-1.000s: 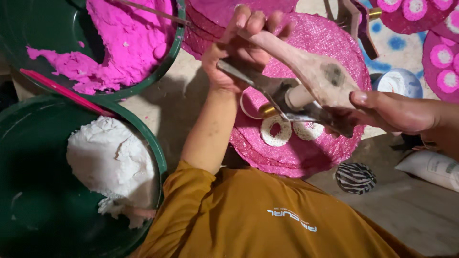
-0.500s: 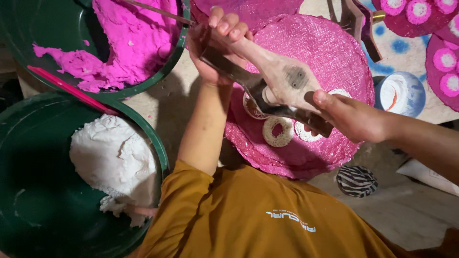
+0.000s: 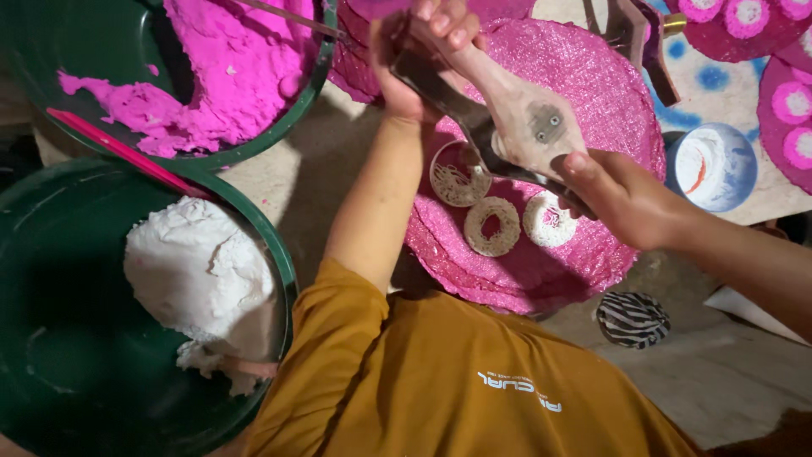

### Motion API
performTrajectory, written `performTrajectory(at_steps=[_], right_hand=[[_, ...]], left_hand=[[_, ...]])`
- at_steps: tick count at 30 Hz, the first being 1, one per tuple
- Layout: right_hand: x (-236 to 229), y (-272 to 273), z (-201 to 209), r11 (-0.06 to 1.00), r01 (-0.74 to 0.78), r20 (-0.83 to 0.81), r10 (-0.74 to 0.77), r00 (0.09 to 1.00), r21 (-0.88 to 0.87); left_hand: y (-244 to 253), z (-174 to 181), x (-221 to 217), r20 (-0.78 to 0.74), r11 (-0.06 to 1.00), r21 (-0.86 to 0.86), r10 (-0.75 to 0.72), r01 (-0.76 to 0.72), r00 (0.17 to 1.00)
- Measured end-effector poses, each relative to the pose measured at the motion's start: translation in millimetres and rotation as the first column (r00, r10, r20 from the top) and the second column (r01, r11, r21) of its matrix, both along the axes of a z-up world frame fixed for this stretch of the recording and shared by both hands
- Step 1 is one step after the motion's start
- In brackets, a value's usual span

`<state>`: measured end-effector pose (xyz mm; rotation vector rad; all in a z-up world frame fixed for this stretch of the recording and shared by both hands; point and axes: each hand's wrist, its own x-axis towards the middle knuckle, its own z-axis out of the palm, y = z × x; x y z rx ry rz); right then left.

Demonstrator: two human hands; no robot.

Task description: The person applies decorative patterns to pink discs by extruding white material from a handheld press and placing small white rings and discs onto the surface by hand.

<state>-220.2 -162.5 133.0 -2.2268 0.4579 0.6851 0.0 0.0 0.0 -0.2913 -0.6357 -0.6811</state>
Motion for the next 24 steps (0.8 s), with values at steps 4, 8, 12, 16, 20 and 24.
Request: performTrajectory(at_steps=[4, 8, 12, 16, 20, 24], right_hand=[[4.2, 12.1, -6.9, 0.992, -0.102, 0.095, 0.094, 0.991, 0.078], [1.6, 23.3, -7.6, 0.977, -0.020, -0.008, 0.023, 1.000, 0.212], [-12.5, 2.4, -13.4, 0.981, 0.088, -0.198, -0.053, 0.979, 0.173], [-45.5, -58.5, -28.1, 0.924, 0.140, -0.101, -0.111, 0.989, 0.357], [-82.1, -83.9, -27.0, 0.804, 0.157, 0.122, -0.273, 0.954, 0.573], [-91.8, -48.4, -7.4, 0.777, 0.136, 0.326, -0.407, 0.853, 0.614]], left_hand=[[21.1, 8.7, 12.1, 0.091, 0.996, 0.052, 0.071, -0.076, 0.993], [40.5, 0.8, -3.0, 0.015, 0.991, 0.114, 0.070, -0.071, 0.997], [26.4, -3.9, -35.9, -0.095, 0.994, 0.105, 0.030, -0.020, 0.995], [30.7, 4.2, -48.4, 0.113, 0.810, 0.540, 0.202, -0.231, 0.973], [53.7, 14.0, -53.1, 0.632, 0.150, 0.773, -0.081, -0.617, 0.771], [77.3, 20.6, -94.8, 0.673, -0.111, 0.373, -0.651, -0.921, 0.351]])
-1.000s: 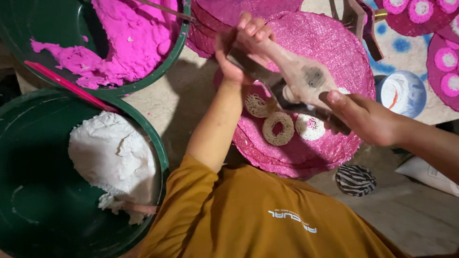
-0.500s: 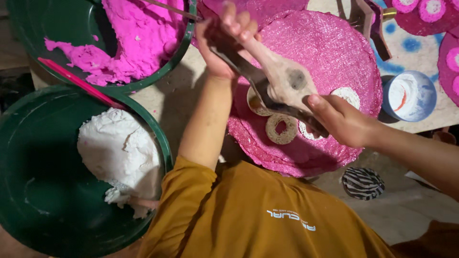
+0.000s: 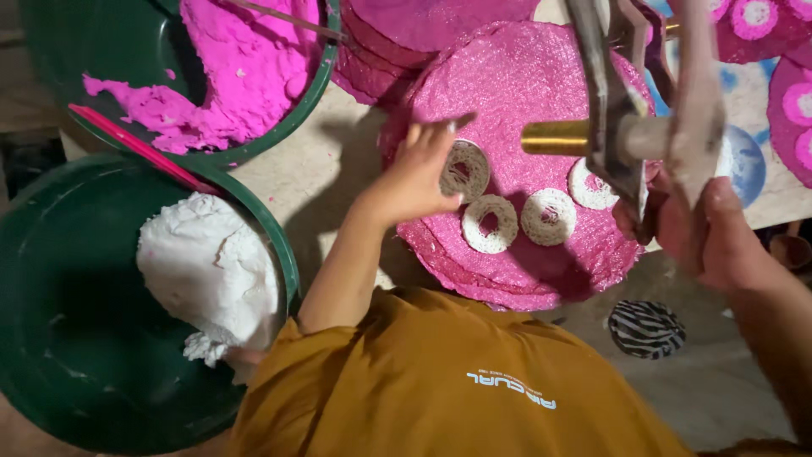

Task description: The person applies decorative patterns to pink discs by extruding white material from a handheld press and placing small white rings and discs onto the surface by hand.

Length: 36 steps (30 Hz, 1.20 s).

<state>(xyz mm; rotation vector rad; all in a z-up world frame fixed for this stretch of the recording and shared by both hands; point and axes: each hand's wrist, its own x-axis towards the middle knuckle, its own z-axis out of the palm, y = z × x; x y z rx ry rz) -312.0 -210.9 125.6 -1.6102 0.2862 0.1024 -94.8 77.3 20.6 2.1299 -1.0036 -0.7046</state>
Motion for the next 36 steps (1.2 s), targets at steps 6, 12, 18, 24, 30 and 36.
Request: performTrajectory(at_steps=[6, 12, 18, 24, 30, 36], right_hand=[[-11.7, 4.7, -1.2, 0.983, 0.058, -0.066, -0.047, 0.997, 0.174], [-25.8, 3.6, -7.1, 0.976, 0.151, -0.067, -0.142, 0.988, 0.159], [-21.2, -8.7, -26.4, 0.984, 0.108, -0.027, -0.105, 0.994, 0.142], [28.0, -12.8, -39.6, 0.994, 0.062, -0.280, -0.034, 0.959, 0.092], [108.1, -23.9, -20.3, 0.937, -0.350, -0.576, 0.286, 0.766, 0.000], [165.2, 9.3, 17.7, 0.797, -0.457, -0.580, 0.168, 0.797, -0.396]], left_hand=[[1.3, -12.4, -14.2, 0.224, 0.995, 0.097, -0.058, 0.037, 0.973], [-21.1, -9.2, 19.6, 0.173, 1.000, 0.003, -0.012, 0.011, 0.985], [-53.7, 0.5, 61.2, 0.176, 0.987, 0.160, -0.023, -0.006, 0.984], [-71.5, 8.5, 69.6, -0.686, 0.661, -0.632, -0.237, -0.404, 0.688], [-79.1, 29.5, 72.0, -0.378, 0.052, -0.755, -0.849, -0.653, 0.370], [-78.7, 8.5, 111.9, -0.398, -0.107, -0.645, -0.798, -0.757, 0.452]])
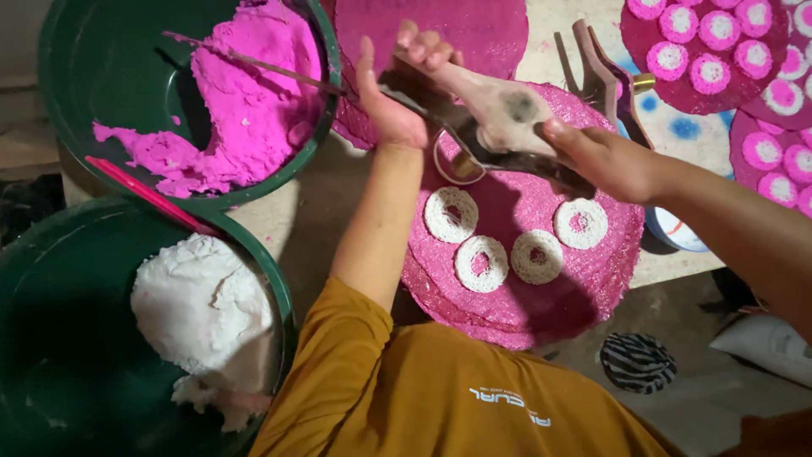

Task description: The person applies decorative patterns to pink discs by extruding white material from a handheld press and placing small white rings and discs onto the surface by hand.

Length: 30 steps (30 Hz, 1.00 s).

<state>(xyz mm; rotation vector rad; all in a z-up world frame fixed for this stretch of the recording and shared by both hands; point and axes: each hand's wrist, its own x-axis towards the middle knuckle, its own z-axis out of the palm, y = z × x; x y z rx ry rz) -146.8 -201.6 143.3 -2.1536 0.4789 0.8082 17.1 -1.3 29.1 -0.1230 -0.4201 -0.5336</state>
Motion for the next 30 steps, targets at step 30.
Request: performTrajectory(at_steps=[30], right_hand=[[-6.9, 15.3, -36.0, 0.968, -0.023, 0.127, 0.056, 0.990, -0.250]], left_hand=[[-7.3, -36.3, 7.8, -0.094, 0.992, 0.127, 0.029, -0.017, 0.995]])
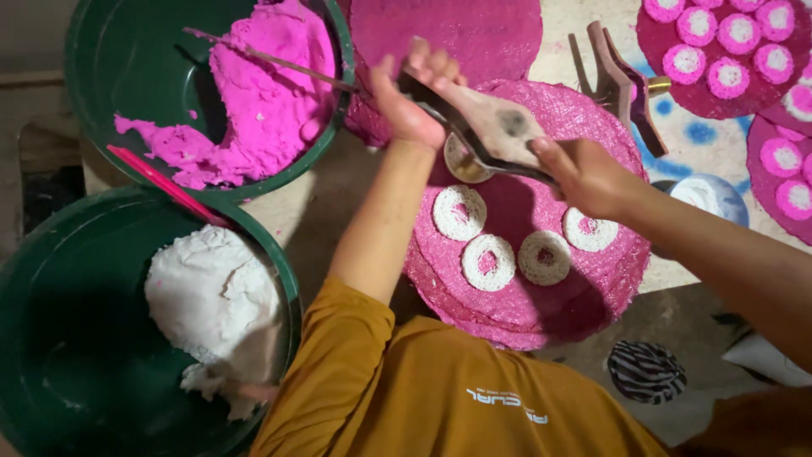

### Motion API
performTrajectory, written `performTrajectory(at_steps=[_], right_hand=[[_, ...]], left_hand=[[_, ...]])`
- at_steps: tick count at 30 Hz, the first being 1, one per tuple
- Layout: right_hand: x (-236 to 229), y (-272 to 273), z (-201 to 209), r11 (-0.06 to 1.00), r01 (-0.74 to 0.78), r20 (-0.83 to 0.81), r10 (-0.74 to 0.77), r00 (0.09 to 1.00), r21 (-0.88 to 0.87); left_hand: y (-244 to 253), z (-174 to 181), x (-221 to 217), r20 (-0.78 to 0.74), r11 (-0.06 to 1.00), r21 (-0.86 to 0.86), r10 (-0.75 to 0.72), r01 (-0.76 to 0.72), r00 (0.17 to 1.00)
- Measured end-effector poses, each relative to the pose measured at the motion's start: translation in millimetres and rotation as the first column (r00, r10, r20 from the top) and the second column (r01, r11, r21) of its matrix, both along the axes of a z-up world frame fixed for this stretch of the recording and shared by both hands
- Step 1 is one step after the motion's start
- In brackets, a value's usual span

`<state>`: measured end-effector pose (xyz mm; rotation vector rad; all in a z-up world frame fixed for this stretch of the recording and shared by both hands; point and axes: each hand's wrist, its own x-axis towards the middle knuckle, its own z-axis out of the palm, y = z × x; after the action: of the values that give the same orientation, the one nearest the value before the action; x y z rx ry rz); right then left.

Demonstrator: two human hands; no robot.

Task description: The person applies decorative patterns to pink discs by extruding white material from a handheld press and placing small white rings and discs onto the surface by hand.

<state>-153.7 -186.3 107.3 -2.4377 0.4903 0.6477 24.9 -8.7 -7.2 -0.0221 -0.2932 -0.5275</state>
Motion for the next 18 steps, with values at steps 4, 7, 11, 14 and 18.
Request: performTrajectory(at_steps=[4, 7, 11, 14, 18], right_hand=[[-27.6, -55.7, -10.8, 0.964, 0.126, 0.075, -0.147, 0.986, 0.233], [-65.2, -100.8, -22.2, 0.936, 0.126, 0.194, -0.197, 0.961, 0.328], [-117.7, -100.6, -41.9, 0.750, 0.171, 0.274, -0.430, 0.860, 0.639], [-144.8, -76.2, -45.1, 0.559, 0.173, 0.237, -0.584, 0.776, 0.811], [-167.0, -49.4, -48.6, 0.462, 0.134, 0.230, -0.647, 0.727, 0.877]], left_hand=[[-17.5, -6.3, -19.6, 0.048, 0.954, 0.300, -0.006, -0.009, 0.999], [-9.6, -1.4, -25.8, 0.381, 0.595, 0.759, -0.078, -0.263, 0.921], [18.6, 7.7, -66.5, 0.616, -0.142, 0.637, -0.498, -0.758, 0.611], [23.6, 8.3, -88.0, 0.532, -0.287, 0.381, -0.710, -0.879, 0.462], [20.4, 19.9, -98.2, 0.479, -0.325, 0.335, -0.749, -0.884, 0.457]])
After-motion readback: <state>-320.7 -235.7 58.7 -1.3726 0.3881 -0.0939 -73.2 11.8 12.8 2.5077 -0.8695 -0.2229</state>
